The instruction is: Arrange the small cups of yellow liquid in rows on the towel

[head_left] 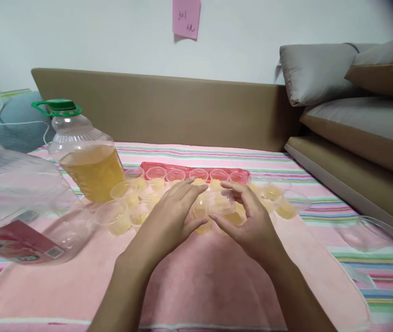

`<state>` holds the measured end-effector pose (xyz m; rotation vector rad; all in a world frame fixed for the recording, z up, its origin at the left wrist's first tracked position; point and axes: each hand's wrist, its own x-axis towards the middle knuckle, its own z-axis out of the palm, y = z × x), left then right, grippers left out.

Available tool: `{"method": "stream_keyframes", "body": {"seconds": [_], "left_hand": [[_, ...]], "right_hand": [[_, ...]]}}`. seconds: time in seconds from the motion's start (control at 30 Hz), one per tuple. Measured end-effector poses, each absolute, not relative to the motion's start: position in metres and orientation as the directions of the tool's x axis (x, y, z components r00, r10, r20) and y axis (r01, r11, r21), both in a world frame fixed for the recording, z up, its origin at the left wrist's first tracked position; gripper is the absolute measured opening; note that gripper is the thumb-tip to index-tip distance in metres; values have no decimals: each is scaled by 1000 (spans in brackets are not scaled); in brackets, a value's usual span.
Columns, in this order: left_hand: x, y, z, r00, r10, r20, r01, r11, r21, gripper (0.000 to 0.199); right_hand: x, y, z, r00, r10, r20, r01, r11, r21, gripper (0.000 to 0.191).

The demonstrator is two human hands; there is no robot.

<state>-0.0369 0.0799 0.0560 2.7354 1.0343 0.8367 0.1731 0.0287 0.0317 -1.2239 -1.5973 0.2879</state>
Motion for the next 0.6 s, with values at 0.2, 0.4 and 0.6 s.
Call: {"method": "stream_keyframes", "body": {"seconds": [0.2,0.4,0.6], "left_hand": [[-36,84,50,592,691,415,609,-720,332,57],[-39,85,51,586,714,382,632,-699,336,55],[-39,83,51,575,736,357,662,-675,326,58]], "right_hand": [[167,30,28,115,781,615,521,479,-706,55],[170,30,28,127,782,610,541,461,-704,40],[166,32,25,199,794,574,453,444,-773,61]]}}
